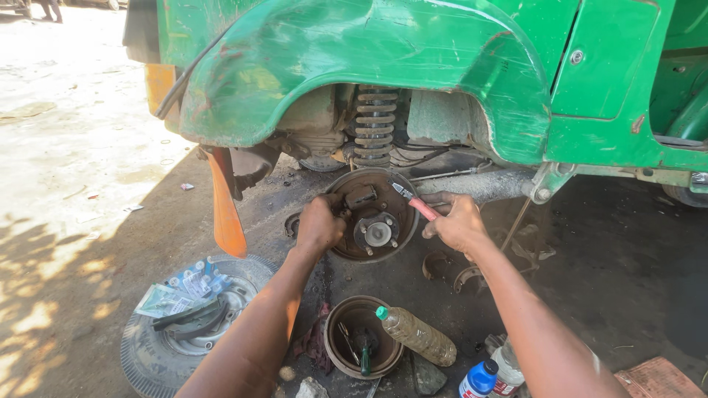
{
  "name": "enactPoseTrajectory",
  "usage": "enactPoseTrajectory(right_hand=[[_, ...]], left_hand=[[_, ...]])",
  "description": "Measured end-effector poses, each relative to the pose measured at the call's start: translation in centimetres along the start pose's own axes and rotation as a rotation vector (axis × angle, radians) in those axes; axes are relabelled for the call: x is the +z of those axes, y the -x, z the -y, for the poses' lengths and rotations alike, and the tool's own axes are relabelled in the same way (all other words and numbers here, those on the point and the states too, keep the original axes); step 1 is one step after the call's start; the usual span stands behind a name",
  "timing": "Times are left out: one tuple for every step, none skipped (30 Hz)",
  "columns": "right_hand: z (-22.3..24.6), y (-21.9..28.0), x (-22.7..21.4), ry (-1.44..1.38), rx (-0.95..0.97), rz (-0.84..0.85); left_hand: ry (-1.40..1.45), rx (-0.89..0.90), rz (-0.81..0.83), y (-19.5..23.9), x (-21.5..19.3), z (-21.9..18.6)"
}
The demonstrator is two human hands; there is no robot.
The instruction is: The person works on a vehicle's rear drum brake assembly, using a screwdriver to adjust internal components and a pair of pliers to manipulate parts. They then pour a liquid from a plastic bottle into the brake assembly.
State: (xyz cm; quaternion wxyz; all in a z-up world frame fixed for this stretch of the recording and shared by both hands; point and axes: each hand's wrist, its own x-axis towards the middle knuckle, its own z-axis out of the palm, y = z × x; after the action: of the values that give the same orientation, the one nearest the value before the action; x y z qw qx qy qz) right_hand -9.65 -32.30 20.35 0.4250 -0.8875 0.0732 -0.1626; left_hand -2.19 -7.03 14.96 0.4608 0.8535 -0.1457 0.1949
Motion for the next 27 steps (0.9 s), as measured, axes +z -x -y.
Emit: enactPoseTrajectory(right_hand=[[0.1, -0.1, 0.2, -0.034, 0.031, -0.028], [0.0, 0.0, 0.5, -0.069, 0.061, -0.057], [-0.1, -0.1, 0.8, -0.102, 0.092, -0.084], [-0.2, -0.1, 1.2, -0.088, 0.109, -0.009], [-0.2, -0.2, 1.4, -0.076, 0.125, 0.064], [-0.2, -0.4, 1.3, -0.064, 0.142, 0.138], [-0.2, -0.6, 1.4, -0.006, 0.094, 0.12], [-0.2, -0.9, 1.0, 0.053, 0.045, 0.102], [-0.1, -1.2, 0.6, 0.11, -0.004, 0.083], [-0.1, -1.4, 0.3, 0.033, 0.031, 0.027], [0.0, -1.5, 0.1, -0.042, 0.067, -0.027], [0.0, -1.5, 0.0, -0.118, 0.103, -0.081], [0.2, -1.5, -0.1, -0.02, 0.1, -0.033], [0.4, -1.5, 0.0, 0.077, 0.096, 0.014], [0.5, -1.4, 0.1, 0.177, 0.094, 0.059], [0.6, -1.4, 0.1, 0.153, 0.113, 0.08], [0.7, -1.3, 0.1, 0.133, 0.135, 0.102], [0.7, -1.2, 0.1, 0.111, 0.158, 0.124], [0.9, -1.2, 0.1, 0.056, 0.168, 0.07], [1.0, -1.2, 0.0, 0.0, 0.178, 0.016], [1.1, -1.1, 0.0, -0.054, 0.189, -0.034], [1.2, -1.1, 0.0, -0.025, 0.23, 0.043], [1.4, -1.1, -0.1, 0.005, 0.269, 0.117], [1.6, -1.0, -0.2, 0.036, 0.308, 0.192], [1.7, -1.0, -0.3, 0.029, 0.26, 0.192], [1.8, -1.0, -0.4, 0.023, 0.213, 0.192], [1.8, -0.8, -0.4, 0.014, 0.168, 0.191]], left_hand=[[0.003, 0.003, -0.006, -0.1, 0.1, 0.1], [0.007, 0.007, -0.011, -0.1, 0.2, 0.2], [0.009, 0.007, -0.021, -0.2, 0.2, 0.2], [0.011, 0.007, -0.03, -0.2, 0.3, 0.3], [0.011, 0.009, -0.039, -0.3, 0.3, 0.3], [0.009, 0.011, -0.036, -0.3, 0.3, 0.2], [0.003, 0.01, -0.034, -0.2, 0.3, 0.3], [-0.002, 0.009, -0.031, -0.2, 0.3, 0.3], [0.002, 0.013, -0.028, -0.1, 0.3, 0.3], [0.006, 0.016, -0.026, -0.1, 0.3, 0.3], [0.011, 0.018, -0.024, 0.0, 0.3, 0.4], [0.002, 0.017, -0.019, 0.1, 0.3, 0.5], [-0.006, 0.018, -0.017, 0.1, 0.3, 0.5], [-0.015, 0.019, -0.015, 0.0, 0.2, 0.6], [-0.007, 0.023, -0.027, 0.0, 0.2, 0.6], [0.001, 0.028, -0.039, -0.1, 0.3, 0.6], [0.01, 0.03, -0.049, 0.0, 0.4, 0.7], [0.011, 0.027, -0.046, 0.1, 0.6, 0.7], [0.008, 0.029, -0.044, 0.0, 0.5, 0.7], [0.006, 0.031, -0.041, -0.2, 0.5, 0.6], [0.004, 0.03, -0.037, -0.1, 0.4, 0.7], [0.002, 0.03, -0.033, 0.0, 0.3, 0.7], [0.001, 0.032, -0.03, -0.1, 0.3, 0.7], [-0.003, 0.021, -0.016, -0.1, 0.2, 0.7], [-0.008, 0.012, -0.001, -0.2, 0.2, 0.6], [-0.013, 0.002, 0.014, -0.2, 0.2, 0.5], [-0.013, 0.014, 0.007, -0.1, 0.2, 0.5]])
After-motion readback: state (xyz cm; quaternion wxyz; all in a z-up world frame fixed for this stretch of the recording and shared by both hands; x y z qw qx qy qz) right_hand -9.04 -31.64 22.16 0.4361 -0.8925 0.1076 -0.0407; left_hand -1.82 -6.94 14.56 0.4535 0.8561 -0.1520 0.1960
